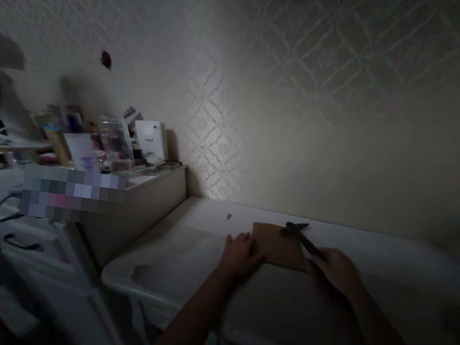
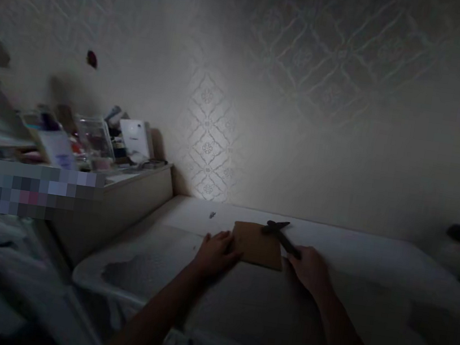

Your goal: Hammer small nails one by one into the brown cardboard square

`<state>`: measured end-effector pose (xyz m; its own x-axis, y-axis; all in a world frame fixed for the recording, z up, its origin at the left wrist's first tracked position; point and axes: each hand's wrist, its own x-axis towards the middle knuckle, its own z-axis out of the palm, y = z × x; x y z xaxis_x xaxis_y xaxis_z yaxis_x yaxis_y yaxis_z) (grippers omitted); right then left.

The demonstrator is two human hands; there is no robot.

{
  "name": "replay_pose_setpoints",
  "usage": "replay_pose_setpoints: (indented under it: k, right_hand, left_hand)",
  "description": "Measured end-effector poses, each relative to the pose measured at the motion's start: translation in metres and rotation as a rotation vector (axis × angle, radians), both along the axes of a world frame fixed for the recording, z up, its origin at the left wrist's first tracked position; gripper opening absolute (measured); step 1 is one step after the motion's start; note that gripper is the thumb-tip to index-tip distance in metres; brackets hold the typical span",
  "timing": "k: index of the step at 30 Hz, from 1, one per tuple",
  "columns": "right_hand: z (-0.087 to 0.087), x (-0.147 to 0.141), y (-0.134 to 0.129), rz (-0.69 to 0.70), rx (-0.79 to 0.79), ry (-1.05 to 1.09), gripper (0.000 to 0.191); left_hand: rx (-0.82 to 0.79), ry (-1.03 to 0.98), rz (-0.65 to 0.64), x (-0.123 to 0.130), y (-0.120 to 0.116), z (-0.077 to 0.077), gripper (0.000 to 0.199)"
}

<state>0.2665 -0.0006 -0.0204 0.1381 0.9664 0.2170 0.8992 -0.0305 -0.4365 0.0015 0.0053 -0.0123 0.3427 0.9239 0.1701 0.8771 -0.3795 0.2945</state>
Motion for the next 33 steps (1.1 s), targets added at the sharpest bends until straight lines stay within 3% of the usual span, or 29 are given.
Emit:
replay_pose_setpoints:
  k: [12, 17, 20, 23, 25, 27, 30, 33]
  right_hand:
    - [0.001, 0.002, 0.003, 0.031, -0.010, 0.006, 0.020]
    - [-0.001, 0.003, 0.000, 0.053, -0.004, -0.038, 0.022]
    - [-0.001, 0.001, -0.002, 0.037, 0.028, -0.140, 0.026]
    - [0.002, -0.013, -0.004, -0.007, 0.152, -0.271, 0.028]
    - [0.004, -0.030, -0.006, 0.037, 0.280, -0.291, 0.032]
    - [0.003, -0.048, -0.007, 0.179, 0.366, -0.244, 0.034]
    - [-0.003, -0.067, -0.006, 0.363, 0.394, -0.184, 0.034]
    - [-0.011, -0.071, -0.003, 0.406, 0.378, -0.151, 0.035]
  left_hand:
    - [0.000, 0.023, 0.018, 0.002, -0.003, 0.005, 0.063]
    - [0.024, 0.009, 0.078, 0.005, 0.002, 0.010, 0.050]
    - [0.060, -0.017, 0.167, 0.000, 0.016, 0.011, 0.039]
    - [0.078, -0.053, 0.349, -0.015, 0.036, 0.010, 0.035]
    - [0.083, -0.061, 0.470, -0.027, 0.049, 0.009, 0.035]
    - [0.073, -0.052, 0.544, -0.036, 0.060, 0.009, 0.035]
    - [0.058, -0.035, 0.597, -0.044, 0.072, 0.010, 0.034]
    - [0.061, -0.026, 0.621, -0.043, 0.080, 0.012, 0.033]
